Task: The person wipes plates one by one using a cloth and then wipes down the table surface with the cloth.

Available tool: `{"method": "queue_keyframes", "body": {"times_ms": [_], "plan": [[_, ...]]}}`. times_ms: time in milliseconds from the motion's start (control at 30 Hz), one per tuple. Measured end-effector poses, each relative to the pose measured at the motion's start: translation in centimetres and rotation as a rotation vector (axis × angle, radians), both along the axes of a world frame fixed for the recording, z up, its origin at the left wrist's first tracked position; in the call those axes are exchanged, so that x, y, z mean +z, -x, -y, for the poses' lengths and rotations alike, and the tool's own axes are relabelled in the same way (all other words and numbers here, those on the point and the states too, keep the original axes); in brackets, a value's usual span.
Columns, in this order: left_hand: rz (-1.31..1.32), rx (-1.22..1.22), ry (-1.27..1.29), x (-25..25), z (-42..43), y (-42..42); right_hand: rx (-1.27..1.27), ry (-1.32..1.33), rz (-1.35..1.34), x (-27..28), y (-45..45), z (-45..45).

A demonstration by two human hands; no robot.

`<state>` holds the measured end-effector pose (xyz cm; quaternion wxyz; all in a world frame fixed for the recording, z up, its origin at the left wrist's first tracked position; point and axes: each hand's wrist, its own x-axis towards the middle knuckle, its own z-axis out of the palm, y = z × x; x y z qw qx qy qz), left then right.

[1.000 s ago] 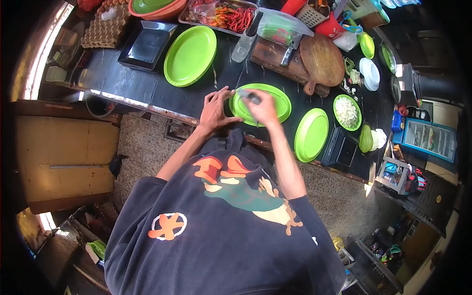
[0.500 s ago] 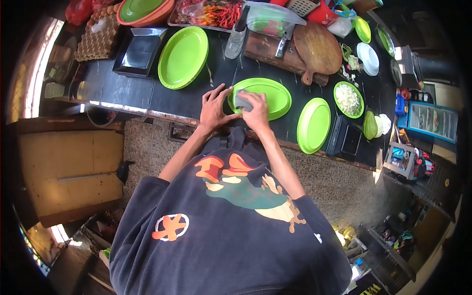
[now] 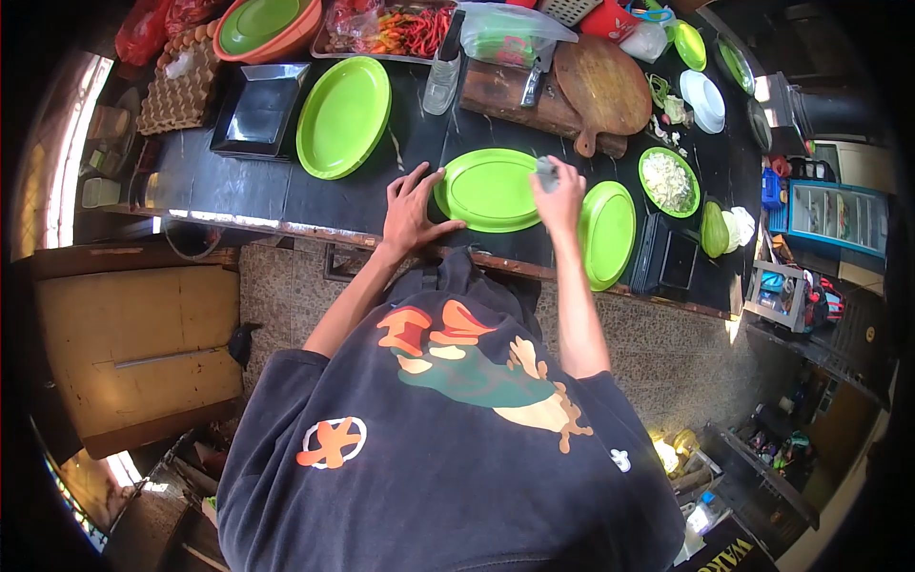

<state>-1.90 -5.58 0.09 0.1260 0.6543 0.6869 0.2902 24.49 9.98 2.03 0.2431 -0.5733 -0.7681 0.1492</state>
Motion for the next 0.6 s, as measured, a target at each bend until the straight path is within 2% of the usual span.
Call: {"method": "queue_keyframes", "body": {"times_ms": [133, 200, 233, 333, 367, 433, 600], "plan": [[-0.011, -0.039, -0.016, -0.5, -0.1, -0.1, 0.121, -0.021, -0.068, -0.7, 5.6, 0.7], [-0.060, -0.058, -0.037, -0.4, -0.4, 0.0, 0.473, 0.186, -0.197, -0.1, 7.5, 0.1], [-0.077, -0.063, -0.032, -0.1, -0.5, -0.2, 0.479, 0.191, -0.197, 0.4, 8.5, -0.7], [-0.090, -0.044, -0.015, 0.2, -0.5, -0.7, 0.583, 0.279, -0.083, 3.8, 11.6, -2.6], [-0.080, -0.013, -0.013, 0.3, -0.7, -1.0, 0.578, 0.279, -0.082, 3.0, 12.4, -2.7], [-0.105, -0.011, -0.015, -0.3, -0.7, -1.1, 0.777, 0.398, 0.101, 0.8, 13.4, -3.0], [-0.170, 0.009, -0.040, -0.7, -0.7, -1.6, 0.747, 0.364, 0.038, 0.1, 10.1, -6.3]]}}
